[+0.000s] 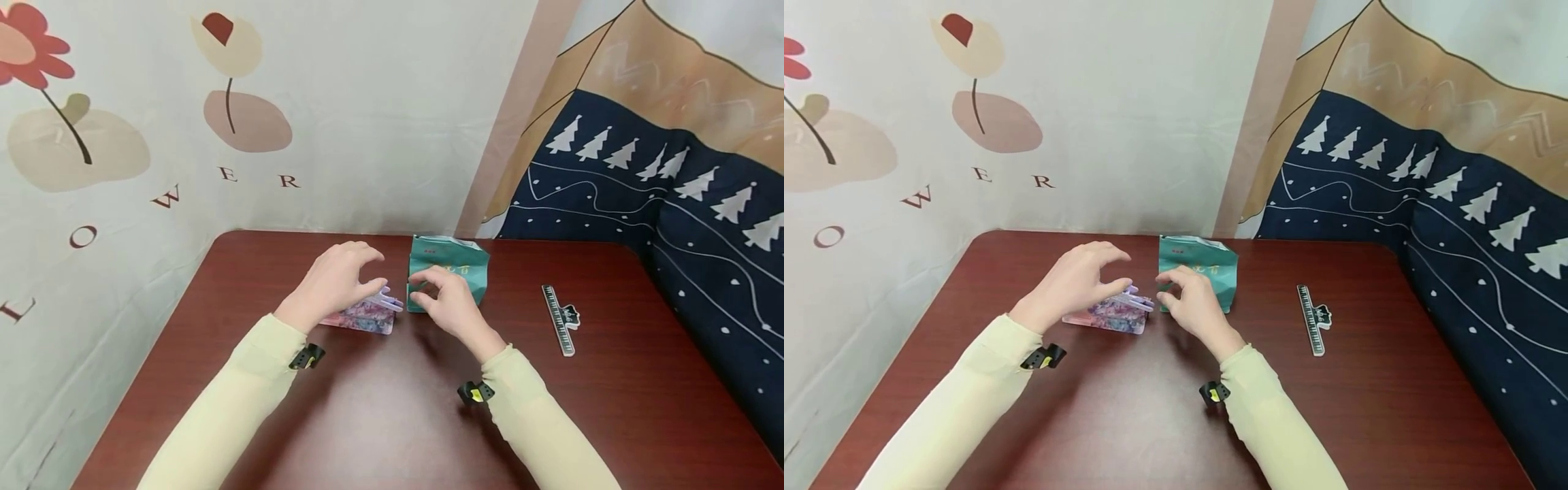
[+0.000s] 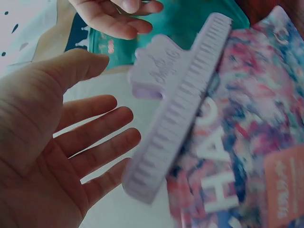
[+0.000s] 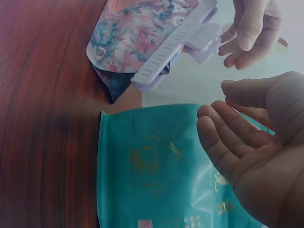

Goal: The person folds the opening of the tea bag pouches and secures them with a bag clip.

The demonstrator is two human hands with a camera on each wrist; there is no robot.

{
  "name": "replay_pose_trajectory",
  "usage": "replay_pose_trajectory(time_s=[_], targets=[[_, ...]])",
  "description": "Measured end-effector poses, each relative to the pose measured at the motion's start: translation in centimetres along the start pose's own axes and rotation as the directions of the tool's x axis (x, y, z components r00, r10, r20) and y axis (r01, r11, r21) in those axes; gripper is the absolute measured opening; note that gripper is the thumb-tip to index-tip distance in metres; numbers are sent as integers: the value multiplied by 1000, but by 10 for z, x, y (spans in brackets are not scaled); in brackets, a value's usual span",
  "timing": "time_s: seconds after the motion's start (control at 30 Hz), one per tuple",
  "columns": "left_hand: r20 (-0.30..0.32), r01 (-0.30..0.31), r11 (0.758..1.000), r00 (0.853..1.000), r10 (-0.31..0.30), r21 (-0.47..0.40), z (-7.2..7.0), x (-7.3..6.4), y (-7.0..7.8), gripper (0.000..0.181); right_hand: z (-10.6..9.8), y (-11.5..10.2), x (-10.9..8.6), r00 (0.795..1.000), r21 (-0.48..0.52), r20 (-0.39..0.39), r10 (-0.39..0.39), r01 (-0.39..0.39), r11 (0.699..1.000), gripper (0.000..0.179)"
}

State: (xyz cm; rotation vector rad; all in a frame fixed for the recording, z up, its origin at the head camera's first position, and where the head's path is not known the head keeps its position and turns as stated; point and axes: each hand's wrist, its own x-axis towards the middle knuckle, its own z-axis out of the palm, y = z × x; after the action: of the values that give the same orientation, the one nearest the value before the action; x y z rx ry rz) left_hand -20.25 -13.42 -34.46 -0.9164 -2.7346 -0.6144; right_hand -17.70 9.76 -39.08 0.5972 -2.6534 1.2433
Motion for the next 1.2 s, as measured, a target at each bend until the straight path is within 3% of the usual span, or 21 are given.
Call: replay_pose_trajectory(time_s=[0.23, 0.57, 0.97, 1.2], targets=[[-8, -48, 999, 999, 48, 10, 3, 8, 11, 37, -12, 7, -6, 999, 6, -49, -7, 7, 1000, 23], [-55, -85, 991, 994, 91, 102, 1, 20, 21, 33, -30, 21, -12, 995, -8, -100, -11, 10, 1000, 19], [-194, -164, 985, 966, 171, 51, 14, 37, 31, 30, -52, 34, -20, 982, -12, -187, 11, -14, 1000, 20], [-192, -174, 982, 964, 185, 69, 25, 50, 42, 32, -63, 45, -24, 974, -22, -228, 20, -26, 999, 23]])
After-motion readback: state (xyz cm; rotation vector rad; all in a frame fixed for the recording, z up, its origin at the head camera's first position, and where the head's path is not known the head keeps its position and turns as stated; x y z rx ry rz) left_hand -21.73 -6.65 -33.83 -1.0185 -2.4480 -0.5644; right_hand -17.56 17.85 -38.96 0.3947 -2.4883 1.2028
